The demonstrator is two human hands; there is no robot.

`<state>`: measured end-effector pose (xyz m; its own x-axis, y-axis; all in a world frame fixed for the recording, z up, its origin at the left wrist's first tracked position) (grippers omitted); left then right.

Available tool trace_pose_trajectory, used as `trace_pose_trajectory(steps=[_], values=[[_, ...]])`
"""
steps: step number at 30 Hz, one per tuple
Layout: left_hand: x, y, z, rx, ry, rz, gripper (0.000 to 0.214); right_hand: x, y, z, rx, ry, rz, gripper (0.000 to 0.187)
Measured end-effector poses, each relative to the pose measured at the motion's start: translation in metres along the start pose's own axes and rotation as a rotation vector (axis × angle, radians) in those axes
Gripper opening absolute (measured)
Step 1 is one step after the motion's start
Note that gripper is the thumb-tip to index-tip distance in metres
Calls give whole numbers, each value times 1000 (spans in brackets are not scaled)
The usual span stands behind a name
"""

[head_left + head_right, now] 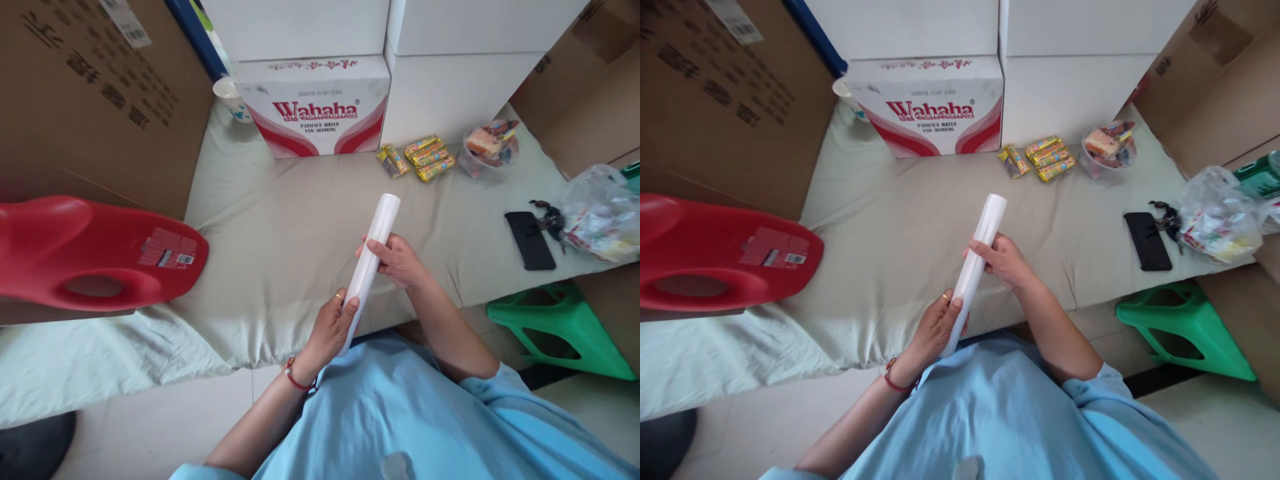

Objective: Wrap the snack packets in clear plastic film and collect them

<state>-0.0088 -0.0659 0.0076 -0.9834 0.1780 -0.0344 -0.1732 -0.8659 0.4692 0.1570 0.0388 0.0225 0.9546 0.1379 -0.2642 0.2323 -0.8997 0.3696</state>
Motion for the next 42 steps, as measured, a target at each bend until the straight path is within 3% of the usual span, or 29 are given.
trace_pose_trajectory(steps=[8,16,18,21,24,27,31,35,39,42], values=[[-3,4,2,66,160,-120,58,12,8,-1,60,-97,-155,65],[-3,18,3,206,517,-421,61,12,15,9,19,-137,-240,68],[-4,18,3,206,514,-396,61,10,15,12,22,-155,-224,66],[-4,13,-1,174,427,-250,55,5,11,17,48,-136,-145,57],[-4,6,-7,107,203,-88,47,1,4,26,28,1,-40,58],[-3,3,-9,46,0,-9,39,-1,-1,34,-18,152,34,61],[0,5,-8,26,-11,-45,37,-1,-2,36,-35,86,-82,61],[3,8,-6,83,135,-127,48,5,5,32,-46,-30,-210,57],[1,11,-4,142,302,-219,55,12,11,31,-45,-79,-239,52],[-2,10,-2,127,280,-226,54,17,9,28,-6,-98,-192,55]])
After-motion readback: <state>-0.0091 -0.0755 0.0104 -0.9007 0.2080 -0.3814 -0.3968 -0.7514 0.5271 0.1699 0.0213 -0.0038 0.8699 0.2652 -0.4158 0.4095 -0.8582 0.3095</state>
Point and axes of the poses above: each hand's wrist, its own y-axis away from the middle knuckle, its own x-axis out of the back of the hand, z = x × y, the point moved 3 cm from there along -y, towards the middle knuckle, and after that the axes turned 3 degrees about y, right-handed, at the moved point
